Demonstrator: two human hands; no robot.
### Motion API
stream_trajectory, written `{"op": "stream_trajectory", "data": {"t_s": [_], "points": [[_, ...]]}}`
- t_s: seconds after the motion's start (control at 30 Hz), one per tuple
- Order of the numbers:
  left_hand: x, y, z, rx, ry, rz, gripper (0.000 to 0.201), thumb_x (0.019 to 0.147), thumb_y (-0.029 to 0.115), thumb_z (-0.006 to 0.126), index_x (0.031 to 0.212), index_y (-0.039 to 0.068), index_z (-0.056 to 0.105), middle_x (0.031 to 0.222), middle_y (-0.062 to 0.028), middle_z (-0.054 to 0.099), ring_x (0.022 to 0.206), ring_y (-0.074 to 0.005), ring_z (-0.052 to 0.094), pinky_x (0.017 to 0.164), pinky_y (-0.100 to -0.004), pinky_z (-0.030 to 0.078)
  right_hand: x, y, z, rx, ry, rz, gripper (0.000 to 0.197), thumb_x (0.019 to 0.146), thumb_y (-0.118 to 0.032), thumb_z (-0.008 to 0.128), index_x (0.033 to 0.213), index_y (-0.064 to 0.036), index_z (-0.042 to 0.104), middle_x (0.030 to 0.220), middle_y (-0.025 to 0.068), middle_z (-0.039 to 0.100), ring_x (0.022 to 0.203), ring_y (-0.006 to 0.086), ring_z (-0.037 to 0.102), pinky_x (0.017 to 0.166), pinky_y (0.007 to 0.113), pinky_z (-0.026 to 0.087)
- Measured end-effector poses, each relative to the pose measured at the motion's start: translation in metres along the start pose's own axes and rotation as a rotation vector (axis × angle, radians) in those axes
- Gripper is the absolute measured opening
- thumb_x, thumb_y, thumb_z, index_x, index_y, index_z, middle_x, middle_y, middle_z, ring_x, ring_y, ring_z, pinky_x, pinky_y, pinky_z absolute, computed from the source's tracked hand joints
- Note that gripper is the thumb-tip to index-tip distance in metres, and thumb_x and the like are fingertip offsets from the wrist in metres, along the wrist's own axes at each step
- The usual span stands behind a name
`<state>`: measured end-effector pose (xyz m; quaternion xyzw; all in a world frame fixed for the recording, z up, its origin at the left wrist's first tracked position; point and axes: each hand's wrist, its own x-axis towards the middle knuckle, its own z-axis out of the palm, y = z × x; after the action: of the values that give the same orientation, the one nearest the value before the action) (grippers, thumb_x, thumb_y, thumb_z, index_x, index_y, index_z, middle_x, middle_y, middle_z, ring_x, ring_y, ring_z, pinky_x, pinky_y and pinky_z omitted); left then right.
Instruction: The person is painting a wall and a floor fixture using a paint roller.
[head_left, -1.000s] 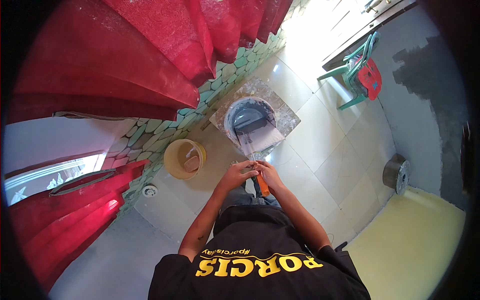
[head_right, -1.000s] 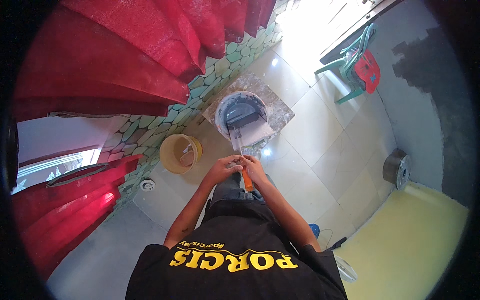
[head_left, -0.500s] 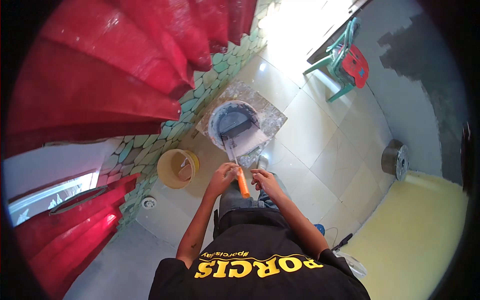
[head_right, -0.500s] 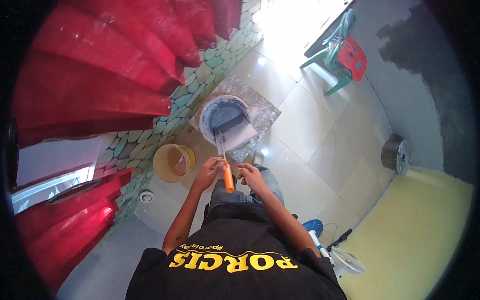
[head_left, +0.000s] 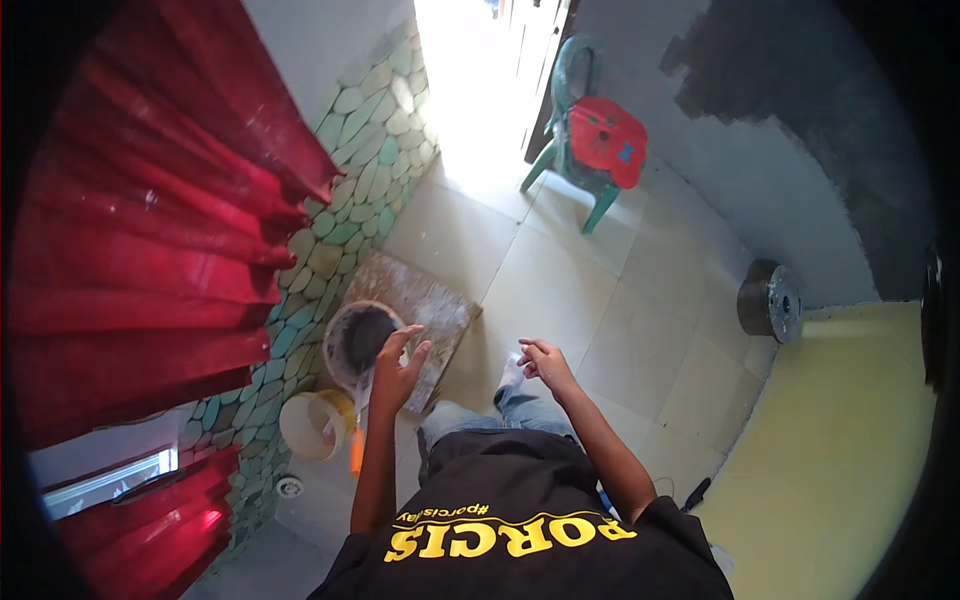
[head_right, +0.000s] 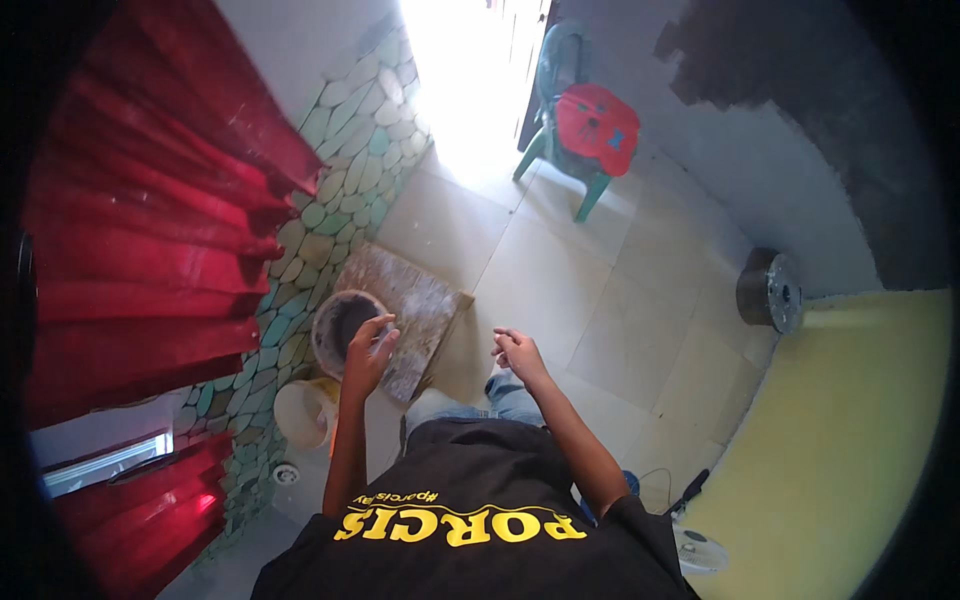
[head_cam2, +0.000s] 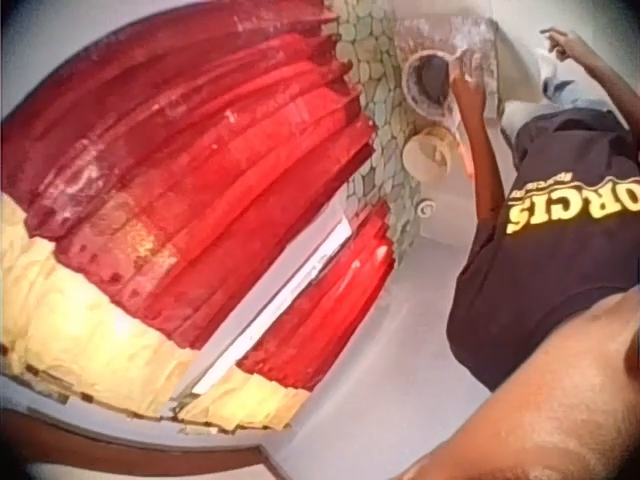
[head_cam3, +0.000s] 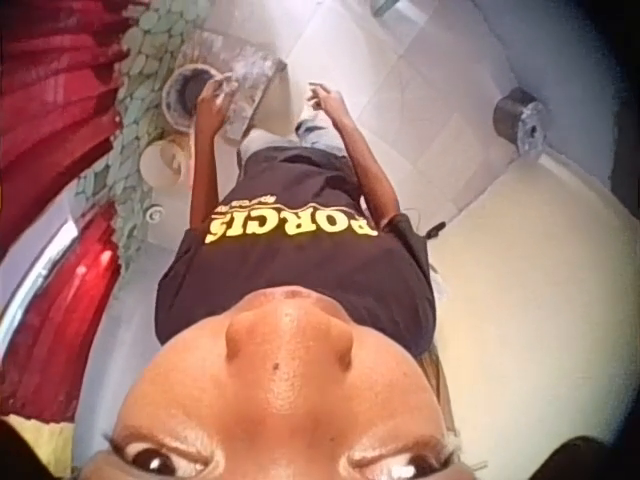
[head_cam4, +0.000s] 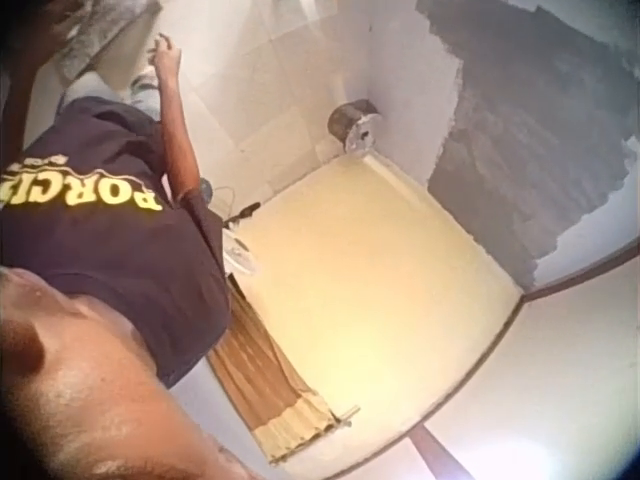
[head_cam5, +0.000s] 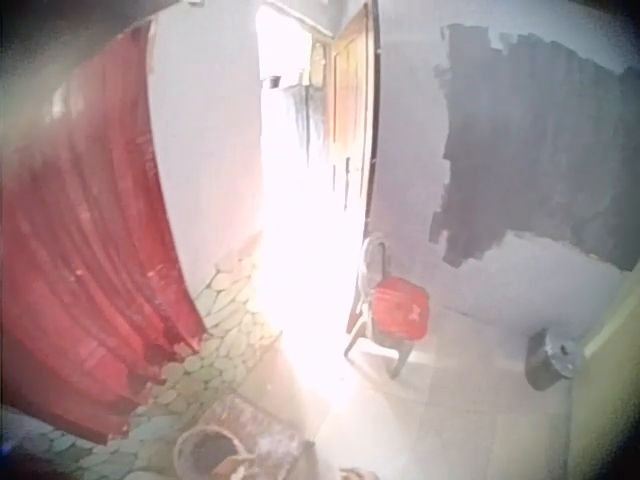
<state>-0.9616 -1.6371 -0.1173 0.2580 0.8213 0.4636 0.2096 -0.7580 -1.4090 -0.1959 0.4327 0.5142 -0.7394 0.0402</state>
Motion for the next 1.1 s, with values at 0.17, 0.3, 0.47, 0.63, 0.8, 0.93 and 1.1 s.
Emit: {"op": "stream_trajectory", "data": {"t_s": [0.17,0.3,0.47,0.63,0.8,0.93,1.1], "points": [[0.076,0.063,0.083,-0.141,-0.032,-0.001,0.043,0.089,0.026,0.074,0.126,0.007,0.064,0.125,-0.0149,0.067,0.113,-0.0276,0.066,0.091,-0.0394,0.053,0.041,-0.081,-0.088,-0.061,0.082,-0.155,0.049,0.100,-0.033,0.053,0.140,-0.0030,0.053,0.104,0.0113,0.070,0.086,0.0156,0.064,0.075,0.030,0.054],[0.158,0.117,0.125,-0.181,-0.020,0.083,0.054,0.086,0.030,0.078,0.133,0.009,0.060,0.130,-0.0144,0.065,0.114,-0.0284,0.066,0.093,-0.0392,0.052,0.094,-0.162,-0.130,-0.126,0.147,-0.280,0.060,0.101,-0.044,0.051,0.148,-0.0082,0.047,0.125,0.0122,0.065,0.108,0.0202,0.061,0.090,0.034,0.051],[0.285,0.185,0.157,-0.193,0.003,0.171,0.067,0.083,0.034,0.081,0.136,0.003,0.056,0.130,-0.0175,0.064,0.116,-0.0300,0.065,0.094,-0.0398,0.052,0.172,-0.275,-0.161,-0.127,0.140,-0.404,0.067,0.102,-0.054,0.048,0.153,-0.0117,0.040,0.139,0.0125,0.057,0.122,0.0227,0.056,0.100,0.036,0.045],[0.433,0.266,0.173,-0.250,0.113,0.274,0.078,0.080,0.041,0.083,0.138,0.000,0.052,0.131,-0.0231,0.061,0.118,-0.0355,0.063,0.095,-0.0427,0.052,0.259,-0.416,-0.177,-0.095,0.171,-0.553,0.072,0.102,-0.053,0.049,0.153,-0.0036,0.038,0.150,0.0142,0.047,0.137,0.0233,0.045,0.109,0.035,0.037],[0.603,0.370,0.183,-0.206,0.195,0.436,0.078,0.081,0.044,0.082,0.135,-0.005,0.055,0.124,-0.0238,0.066,0.115,-0.0319,0.066,0.092,-0.0406,0.054,0.341,-0.584,-0.194,-0.094,0.156,-0.769,0.059,0.108,-0.038,0.042,0.153,-0.0004,0.035,0.158,0.0185,0.036,0.149,0.0263,0.030,0.121,0.034,0.019],[0.719,0.424,0.216,-0.226,0.239,0.487,0.081,0.080,0.049,0.081,0.131,-0.008,0.057,0.120,-0.0314,0.065,0.117,-0.0354,0.064,0.095,-0.0419,0.053,0.414,-0.663,-0.229,-0.172,0.220,-0.841,0.062,0.108,-0.042,0.039,0.159,-0.0120,0.024,0.155,0.0115,0.041,0.138,0.0226,0.043,0.109,0.038,0.037],[0.791,0.483,0.241,-0.049,0.435,0.660,0.096,0.074,0.038,0.084,0.148,-0.002,0.037,0.142,-0.0377,0.043,0.125,-0.0501,0.052,0.104,-0.0504,0.045,0.482,-0.722,-0.243,-0.233,0.135,-1.177,0.059,0.106,-0.030,0.049,0.157,-0.0086,0.028,0.152,0.0113,0.044,0.138,0.0225,0.044,0.109,0.039,0.038]]}}
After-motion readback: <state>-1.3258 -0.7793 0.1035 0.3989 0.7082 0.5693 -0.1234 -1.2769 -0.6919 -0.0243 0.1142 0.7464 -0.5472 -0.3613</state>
